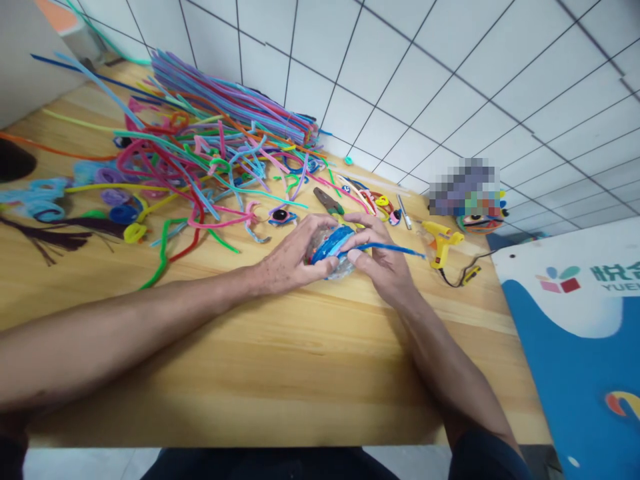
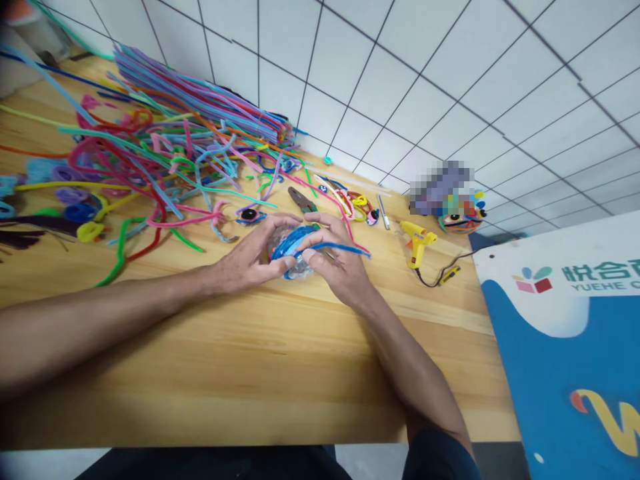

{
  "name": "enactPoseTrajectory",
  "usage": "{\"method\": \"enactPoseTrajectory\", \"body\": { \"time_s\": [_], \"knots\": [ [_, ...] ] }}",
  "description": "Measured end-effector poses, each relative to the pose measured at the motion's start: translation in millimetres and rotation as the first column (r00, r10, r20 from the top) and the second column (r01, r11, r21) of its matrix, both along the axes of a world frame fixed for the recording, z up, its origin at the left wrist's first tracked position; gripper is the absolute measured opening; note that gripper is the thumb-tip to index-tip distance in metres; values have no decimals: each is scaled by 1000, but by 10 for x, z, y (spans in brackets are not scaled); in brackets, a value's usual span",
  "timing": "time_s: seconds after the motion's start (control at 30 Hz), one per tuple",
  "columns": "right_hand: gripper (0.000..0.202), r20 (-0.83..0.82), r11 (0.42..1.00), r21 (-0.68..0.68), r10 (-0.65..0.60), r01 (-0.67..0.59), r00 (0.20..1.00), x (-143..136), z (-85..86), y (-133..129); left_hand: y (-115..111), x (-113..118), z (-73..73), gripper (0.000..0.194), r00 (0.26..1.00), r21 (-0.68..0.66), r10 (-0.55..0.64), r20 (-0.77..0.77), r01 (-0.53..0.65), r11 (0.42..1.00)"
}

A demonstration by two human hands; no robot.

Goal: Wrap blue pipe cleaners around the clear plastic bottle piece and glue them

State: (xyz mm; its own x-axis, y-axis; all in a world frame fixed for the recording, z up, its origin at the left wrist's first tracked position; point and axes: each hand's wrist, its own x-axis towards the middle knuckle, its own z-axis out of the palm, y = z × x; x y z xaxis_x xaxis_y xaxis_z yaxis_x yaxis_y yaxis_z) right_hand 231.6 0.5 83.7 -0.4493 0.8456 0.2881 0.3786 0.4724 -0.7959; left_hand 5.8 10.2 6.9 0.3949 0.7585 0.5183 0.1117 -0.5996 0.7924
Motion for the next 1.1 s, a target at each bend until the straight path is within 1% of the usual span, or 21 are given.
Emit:
{"method": "enactPoseTrajectory", "body": {
  "time_s": [0.2,0.3,0.37,0.5,0.63,0.8,1.0,1.1],
  "knots": [
    [23,28,999,-2,40,-40,999,19,-2,14,2,5,17,54,1000,54,-27,-10,27,998],
    [24,23,998,-23,54,-54,998,20,-10,17,0,-2,27,55,999,44,-34,-14,35,998],
    [20,3,998,-28,54,-54,999,25,-18,24,2,-9,29,56,999,26,-32,-16,32,999],
    [12,-73,999,-32,4,-6,997,40,-58,56,7,-22,35,57,1000,-11,-23,-20,22,1000],
    [14,-118,997,-55,-55,48,991,34,-117,79,5,-22,31,56,1000,-17,-14,-18,14,1000],
    [12,-137,991,-86,-117,106,984,-7,-148,55,4,-19,9,57,999,19,-30,-13,30,999],
    [11,-175,984,-129,-148,127,973,-60,-137,16,6,-10,-2,57,999,112,-45,10,43,993],
    [12,-185,981,-149,-147,120,972,-84,-127,8,5,-4,-7,57,999,130,-43,8,41,991]
  ]
}}
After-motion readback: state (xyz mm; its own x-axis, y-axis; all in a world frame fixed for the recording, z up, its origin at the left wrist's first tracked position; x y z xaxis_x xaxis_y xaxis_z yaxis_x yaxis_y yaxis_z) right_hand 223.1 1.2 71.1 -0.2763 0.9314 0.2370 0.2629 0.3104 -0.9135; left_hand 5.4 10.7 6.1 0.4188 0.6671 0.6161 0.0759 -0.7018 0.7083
